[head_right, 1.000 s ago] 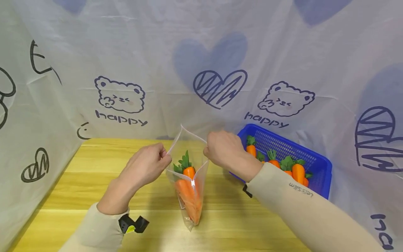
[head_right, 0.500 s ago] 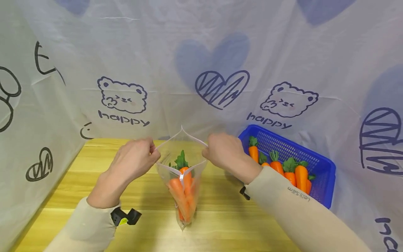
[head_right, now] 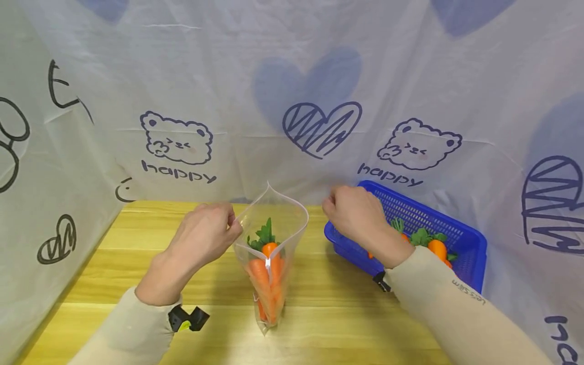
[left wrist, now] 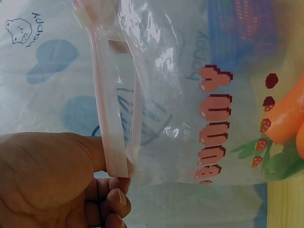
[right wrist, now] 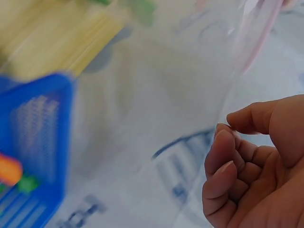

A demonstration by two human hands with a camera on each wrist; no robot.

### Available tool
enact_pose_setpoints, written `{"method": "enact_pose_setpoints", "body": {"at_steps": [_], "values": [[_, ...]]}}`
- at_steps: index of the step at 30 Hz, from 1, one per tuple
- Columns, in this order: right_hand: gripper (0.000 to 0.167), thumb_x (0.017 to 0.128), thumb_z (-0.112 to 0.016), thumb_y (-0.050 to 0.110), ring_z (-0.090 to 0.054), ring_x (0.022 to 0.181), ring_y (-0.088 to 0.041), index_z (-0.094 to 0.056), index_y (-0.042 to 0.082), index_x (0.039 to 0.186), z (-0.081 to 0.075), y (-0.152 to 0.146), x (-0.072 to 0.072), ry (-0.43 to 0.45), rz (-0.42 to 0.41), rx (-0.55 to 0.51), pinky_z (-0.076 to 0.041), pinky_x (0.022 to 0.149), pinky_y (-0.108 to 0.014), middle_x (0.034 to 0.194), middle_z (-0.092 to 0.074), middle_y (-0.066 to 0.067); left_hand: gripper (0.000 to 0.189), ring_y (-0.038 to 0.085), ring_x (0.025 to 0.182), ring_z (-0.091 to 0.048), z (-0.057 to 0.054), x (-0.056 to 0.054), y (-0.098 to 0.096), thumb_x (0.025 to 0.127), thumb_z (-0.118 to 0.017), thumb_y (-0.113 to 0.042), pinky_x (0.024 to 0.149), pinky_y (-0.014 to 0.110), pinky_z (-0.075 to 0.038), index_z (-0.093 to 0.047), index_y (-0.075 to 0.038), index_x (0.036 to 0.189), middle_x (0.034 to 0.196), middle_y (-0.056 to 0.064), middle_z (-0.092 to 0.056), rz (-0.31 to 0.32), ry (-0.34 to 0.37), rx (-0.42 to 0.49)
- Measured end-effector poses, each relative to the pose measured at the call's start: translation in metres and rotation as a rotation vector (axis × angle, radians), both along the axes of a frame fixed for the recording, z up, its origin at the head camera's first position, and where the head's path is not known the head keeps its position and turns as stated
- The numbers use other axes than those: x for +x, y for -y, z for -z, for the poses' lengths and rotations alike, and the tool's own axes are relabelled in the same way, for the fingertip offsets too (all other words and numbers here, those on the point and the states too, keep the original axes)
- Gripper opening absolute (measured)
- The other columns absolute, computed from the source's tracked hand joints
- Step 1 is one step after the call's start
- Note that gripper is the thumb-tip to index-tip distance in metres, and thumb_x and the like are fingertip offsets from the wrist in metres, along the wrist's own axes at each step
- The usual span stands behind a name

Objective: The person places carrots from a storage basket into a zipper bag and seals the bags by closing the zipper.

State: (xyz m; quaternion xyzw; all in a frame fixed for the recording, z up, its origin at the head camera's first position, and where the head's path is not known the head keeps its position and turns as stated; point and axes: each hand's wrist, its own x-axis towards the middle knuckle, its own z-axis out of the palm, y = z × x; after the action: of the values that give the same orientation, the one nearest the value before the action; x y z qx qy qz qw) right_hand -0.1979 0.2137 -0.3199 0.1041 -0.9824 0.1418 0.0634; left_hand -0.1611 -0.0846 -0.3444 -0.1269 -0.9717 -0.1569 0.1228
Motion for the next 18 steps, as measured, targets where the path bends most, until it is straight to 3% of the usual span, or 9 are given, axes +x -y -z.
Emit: {"method": "enact_pose_setpoints", "body": {"at_steps": [4,10,15,18], "values": [[0.026,0.101,-0.054,0.025,-0.051,0.057,-0.021,-0.055,0.013,0.078,0.013,-0.041,-0.011,0.063,0.051,0.03,-0.035,0.054,-0.034,0.064,-0.047,-0.001,0.017,0.025,0.064,-0.053,-0.001,0.0,-0.001,0.09,-0.06,-0.016,0.057,0.039,-0.043,-0.058,-0.014,0.073,0.067,0.001,-0.054,0.005,0.034,0.034],[0.018,0.1,-0.058,0.018,-0.055,0.058,-0.02,-0.066,0.005,0.09,0.05,-0.101,-0.022,0.194,0.094,0.06,-0.042,0.054,-0.035,0.069,-0.058,-0.003,0.013,0.024,0.065,-0.053,-0.001,0.004,0.0,0.09,-0.061,-0.015,0.058,0.036,-0.042,-0.06,-0.014,0.077,0.068,-0.001,-0.056,0.01,0.076,0.076],[0.025,0.093,-0.057,0.014,-0.044,0.052,-0.017,-0.05,0.014,0.069,0.081,-0.143,-0.027,0.259,0.14,0.054,-0.033,0.051,-0.032,0.06,-0.043,0.001,0.013,0.025,0.069,-0.054,0.001,0.005,0.0,0.092,-0.062,-0.018,0.062,0.037,-0.043,-0.062,-0.014,0.08,0.069,-0.001,-0.058,0.002,0.106,0.096],[0.029,0.089,-0.058,0.014,-0.04,0.052,-0.017,-0.043,0.018,0.064,0.095,-0.163,-0.028,0.309,0.159,0.056,-0.033,0.051,-0.033,0.059,-0.037,0.003,0.012,0.025,0.07,-0.054,0.002,0.005,0.0,0.092,-0.062,-0.019,0.062,0.037,-0.043,-0.062,-0.014,0.082,0.07,-0.001,-0.058,0.001,0.126,0.108]]}}
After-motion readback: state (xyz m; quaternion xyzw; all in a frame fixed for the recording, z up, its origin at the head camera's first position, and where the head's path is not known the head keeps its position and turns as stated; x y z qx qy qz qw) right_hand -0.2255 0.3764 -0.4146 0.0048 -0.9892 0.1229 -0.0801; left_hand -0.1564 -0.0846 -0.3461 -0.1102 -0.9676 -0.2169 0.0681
